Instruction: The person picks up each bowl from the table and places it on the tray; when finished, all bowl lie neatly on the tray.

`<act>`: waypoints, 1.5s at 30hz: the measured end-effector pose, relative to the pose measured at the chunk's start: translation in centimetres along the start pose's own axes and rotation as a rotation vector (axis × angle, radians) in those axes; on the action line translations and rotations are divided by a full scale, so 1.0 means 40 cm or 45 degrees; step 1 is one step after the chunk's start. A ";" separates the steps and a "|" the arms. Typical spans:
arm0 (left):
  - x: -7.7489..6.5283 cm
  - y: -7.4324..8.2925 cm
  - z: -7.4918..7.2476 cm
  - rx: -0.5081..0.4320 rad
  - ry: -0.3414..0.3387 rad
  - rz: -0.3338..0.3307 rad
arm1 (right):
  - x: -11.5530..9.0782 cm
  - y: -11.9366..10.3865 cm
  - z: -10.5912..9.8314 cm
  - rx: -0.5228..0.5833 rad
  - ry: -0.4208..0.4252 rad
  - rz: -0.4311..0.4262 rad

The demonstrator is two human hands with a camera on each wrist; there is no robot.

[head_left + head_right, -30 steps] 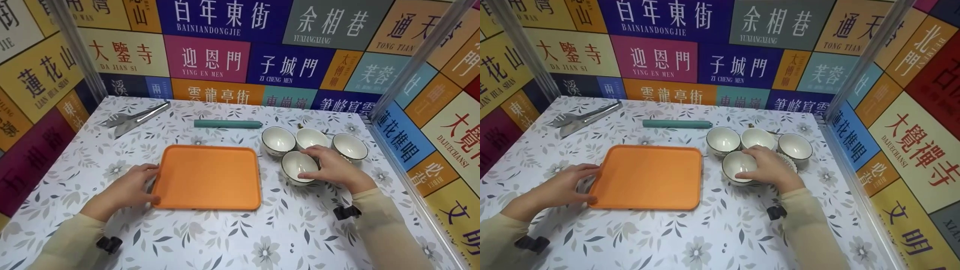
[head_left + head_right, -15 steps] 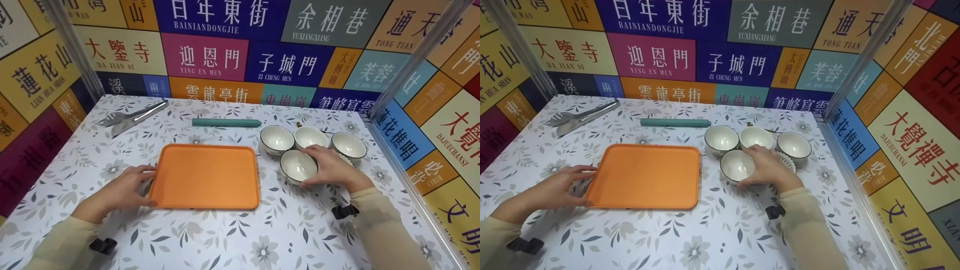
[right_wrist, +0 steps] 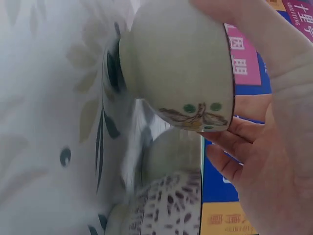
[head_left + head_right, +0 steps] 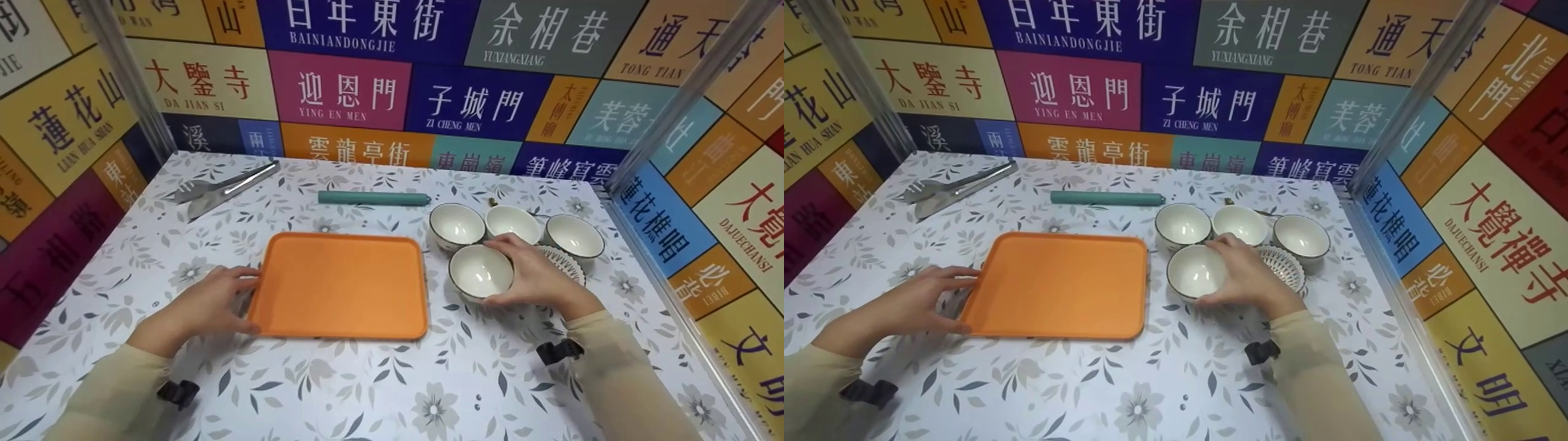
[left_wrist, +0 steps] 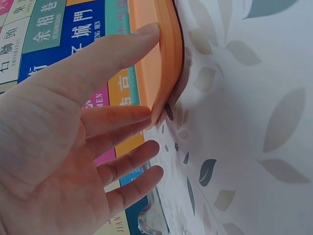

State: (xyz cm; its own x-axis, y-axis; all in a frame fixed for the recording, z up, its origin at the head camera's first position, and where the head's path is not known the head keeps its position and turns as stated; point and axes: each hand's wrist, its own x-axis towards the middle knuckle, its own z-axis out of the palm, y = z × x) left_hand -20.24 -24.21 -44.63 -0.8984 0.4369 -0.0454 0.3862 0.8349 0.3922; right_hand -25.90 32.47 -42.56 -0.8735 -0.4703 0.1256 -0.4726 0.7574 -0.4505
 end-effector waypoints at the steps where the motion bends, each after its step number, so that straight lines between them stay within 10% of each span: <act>1: 0.001 -0.001 0.000 -0.001 -0.006 -0.008 | 0.003 -0.008 0.005 0.028 0.004 -0.005; 20: -0.007 0.005 -0.021 0.030 -0.027 -0.072 | 0.218 -0.242 0.186 0.236 -0.027 -0.172; 45: 0.004 0.009 -0.008 0.057 -0.025 -0.055 | 0.488 -0.452 0.389 0.371 -0.020 -0.049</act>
State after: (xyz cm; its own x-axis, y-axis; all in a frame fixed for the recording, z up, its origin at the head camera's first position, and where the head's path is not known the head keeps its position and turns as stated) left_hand -20.32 -23.96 -44.20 -0.9104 0.4061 -0.0797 0.3564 0.8672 0.3478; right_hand -32.58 2.54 -45.71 -0.8525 -0.5051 0.1348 -0.4501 0.5781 -0.6806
